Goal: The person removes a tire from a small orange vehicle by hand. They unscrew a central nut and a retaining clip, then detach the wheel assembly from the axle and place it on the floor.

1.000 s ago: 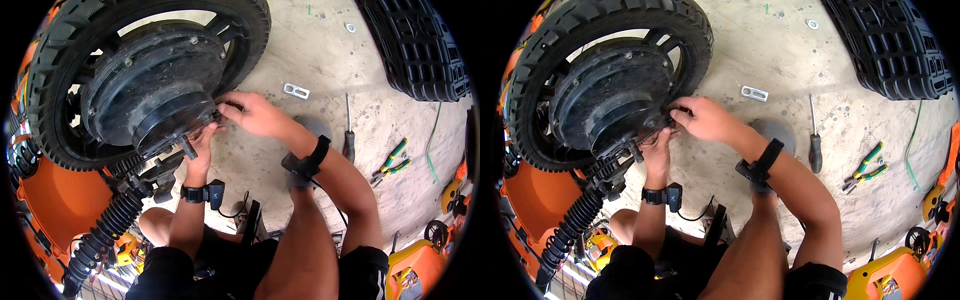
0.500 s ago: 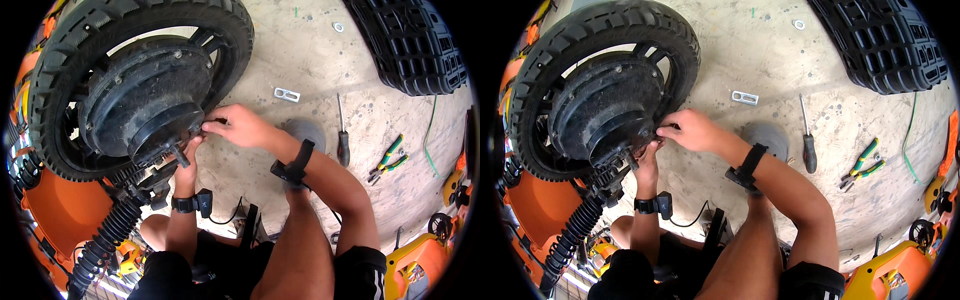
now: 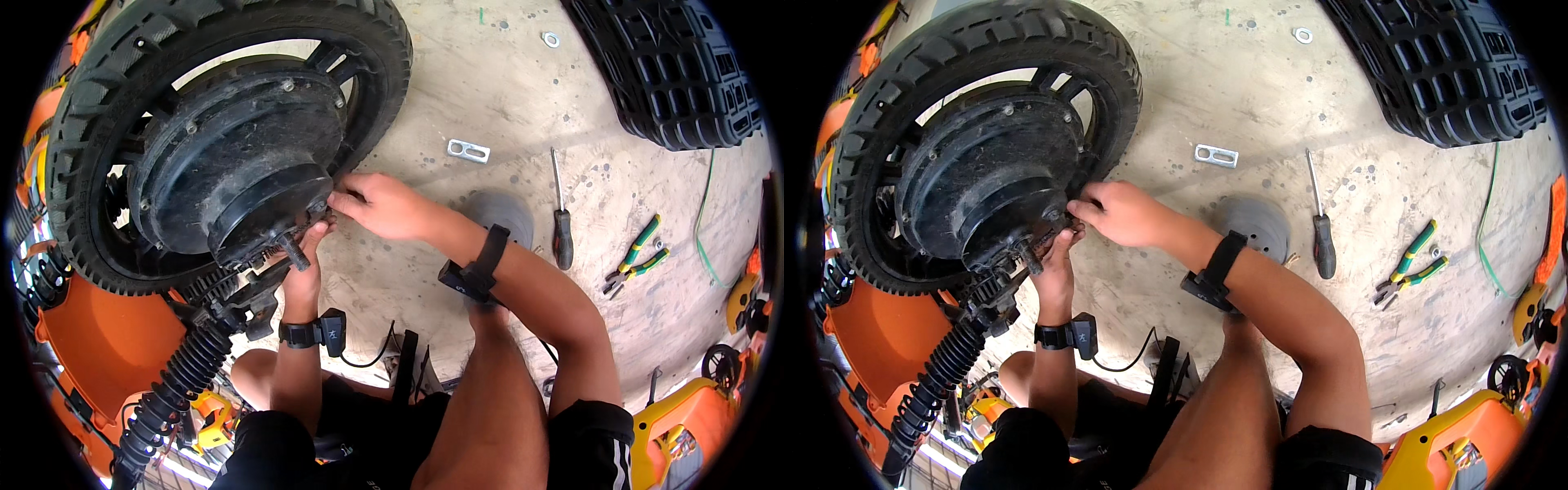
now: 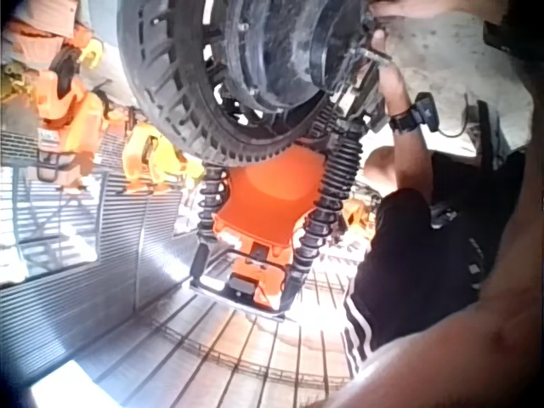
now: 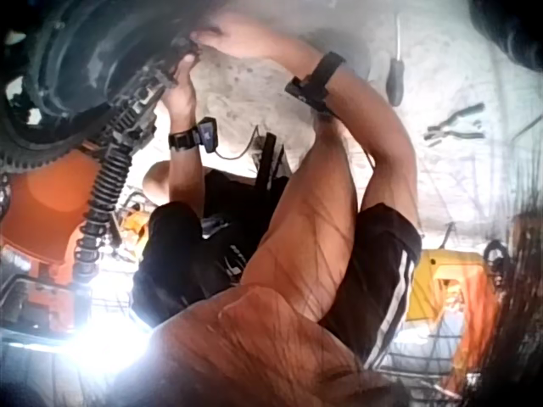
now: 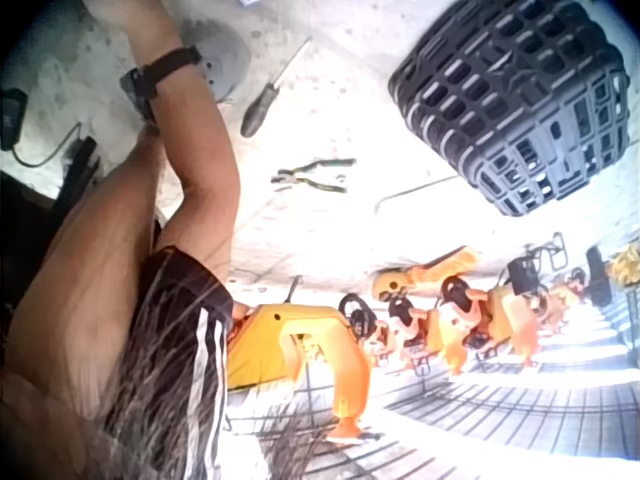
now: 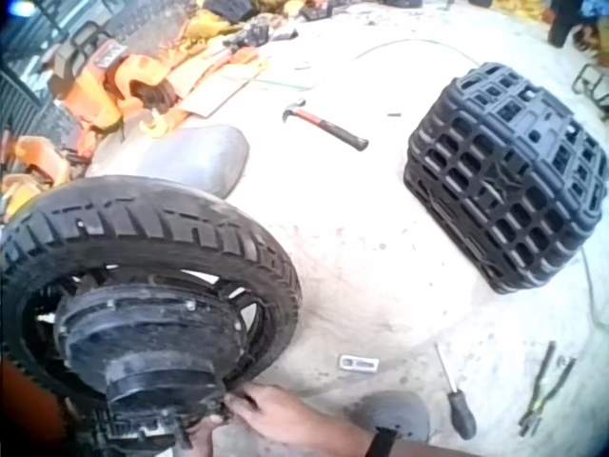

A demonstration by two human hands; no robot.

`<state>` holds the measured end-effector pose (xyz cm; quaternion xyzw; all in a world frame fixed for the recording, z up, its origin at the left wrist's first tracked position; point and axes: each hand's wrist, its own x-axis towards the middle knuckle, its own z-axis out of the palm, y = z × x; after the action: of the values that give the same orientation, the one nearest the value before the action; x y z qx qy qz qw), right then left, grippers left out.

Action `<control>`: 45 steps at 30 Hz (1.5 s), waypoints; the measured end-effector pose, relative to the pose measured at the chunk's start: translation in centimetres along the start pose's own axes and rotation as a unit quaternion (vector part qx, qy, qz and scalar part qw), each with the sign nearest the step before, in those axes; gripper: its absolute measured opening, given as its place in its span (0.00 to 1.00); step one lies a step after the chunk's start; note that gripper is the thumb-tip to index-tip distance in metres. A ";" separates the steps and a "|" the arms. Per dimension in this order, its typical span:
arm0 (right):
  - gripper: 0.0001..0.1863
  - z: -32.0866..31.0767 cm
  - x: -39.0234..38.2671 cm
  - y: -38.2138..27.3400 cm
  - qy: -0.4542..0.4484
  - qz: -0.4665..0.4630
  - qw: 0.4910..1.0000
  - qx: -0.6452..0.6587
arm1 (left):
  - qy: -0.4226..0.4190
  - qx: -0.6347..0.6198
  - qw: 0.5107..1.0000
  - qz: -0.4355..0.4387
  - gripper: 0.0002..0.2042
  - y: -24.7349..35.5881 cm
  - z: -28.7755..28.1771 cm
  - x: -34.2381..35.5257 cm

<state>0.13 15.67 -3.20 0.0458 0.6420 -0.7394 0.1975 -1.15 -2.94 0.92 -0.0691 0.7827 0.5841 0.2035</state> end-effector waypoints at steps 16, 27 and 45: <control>0.19 -0.5 0.2 -0.9 0.013 0.027 0.999 -0.023 | -0.015 0.002 1.000 0.009 0.17 -0.7 -0.7 0.5; 0.17 0.9 0.0 0.7 0.068 0.021 0.994 0.079 | -0.011 0.009 1.000 0.025 0.16 -0.4 0.1 0.1; 0.20 1.8 0.3 0.3 0.027 0.026 0.994 0.102 | 0.011 0.013 0.999 0.040 0.17 -0.1 -0.5 0.1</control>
<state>0.27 13.83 -3.25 0.1021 0.5672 -0.7938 0.1942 -1.31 -3.39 0.95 -0.0414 0.7946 0.5807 0.1722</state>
